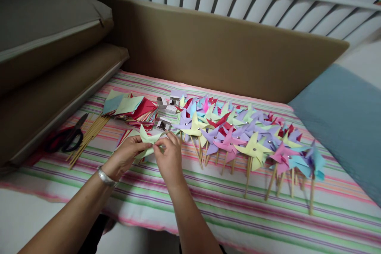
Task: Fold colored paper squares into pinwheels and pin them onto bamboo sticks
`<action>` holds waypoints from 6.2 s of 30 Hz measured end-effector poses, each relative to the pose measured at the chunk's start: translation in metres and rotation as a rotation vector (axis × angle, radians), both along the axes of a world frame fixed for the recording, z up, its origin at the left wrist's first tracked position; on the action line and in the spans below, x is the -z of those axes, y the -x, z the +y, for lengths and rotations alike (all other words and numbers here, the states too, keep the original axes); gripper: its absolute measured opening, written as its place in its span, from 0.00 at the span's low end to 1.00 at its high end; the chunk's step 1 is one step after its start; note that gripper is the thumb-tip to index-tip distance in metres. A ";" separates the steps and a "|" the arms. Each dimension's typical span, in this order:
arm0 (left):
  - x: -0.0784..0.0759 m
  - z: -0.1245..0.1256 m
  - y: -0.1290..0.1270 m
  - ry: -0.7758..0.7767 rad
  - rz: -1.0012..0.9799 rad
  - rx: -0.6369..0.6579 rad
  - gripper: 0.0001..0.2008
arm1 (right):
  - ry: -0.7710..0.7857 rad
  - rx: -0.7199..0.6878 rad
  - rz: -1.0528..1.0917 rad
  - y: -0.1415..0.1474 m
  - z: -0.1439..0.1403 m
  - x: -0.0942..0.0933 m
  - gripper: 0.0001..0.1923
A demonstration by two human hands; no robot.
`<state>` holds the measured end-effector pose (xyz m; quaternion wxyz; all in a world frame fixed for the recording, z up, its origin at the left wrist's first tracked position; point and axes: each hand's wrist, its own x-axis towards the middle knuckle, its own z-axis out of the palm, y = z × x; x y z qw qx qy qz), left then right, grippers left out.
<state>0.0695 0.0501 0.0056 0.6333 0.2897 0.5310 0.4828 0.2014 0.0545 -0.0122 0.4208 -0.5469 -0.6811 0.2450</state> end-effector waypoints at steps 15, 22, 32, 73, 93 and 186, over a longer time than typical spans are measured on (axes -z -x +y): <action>-0.005 -0.003 -0.001 -0.034 0.016 -0.038 0.07 | 0.578 -0.109 0.818 0.003 0.000 -0.005 0.10; -0.001 -0.008 -0.004 -0.041 -0.026 0.011 0.09 | 0.568 -0.151 0.781 0.003 -0.003 -0.007 0.09; -0.017 -0.008 0.057 -0.162 -0.047 -0.236 0.13 | 0.341 0.017 0.384 -0.015 -0.003 -0.002 0.16; -0.021 -0.016 0.087 -0.168 -0.177 -0.274 0.17 | 0.313 0.143 -0.587 0.029 0.070 -0.013 0.15; -0.011 0.000 0.053 -0.121 -0.036 -0.210 0.14 | 0.270 -0.051 -0.396 -0.024 -0.005 0.027 0.11; -0.003 -0.004 -0.009 -0.097 -0.133 0.001 0.12 | 0.320 -0.108 0.461 -0.009 0.003 -0.016 0.05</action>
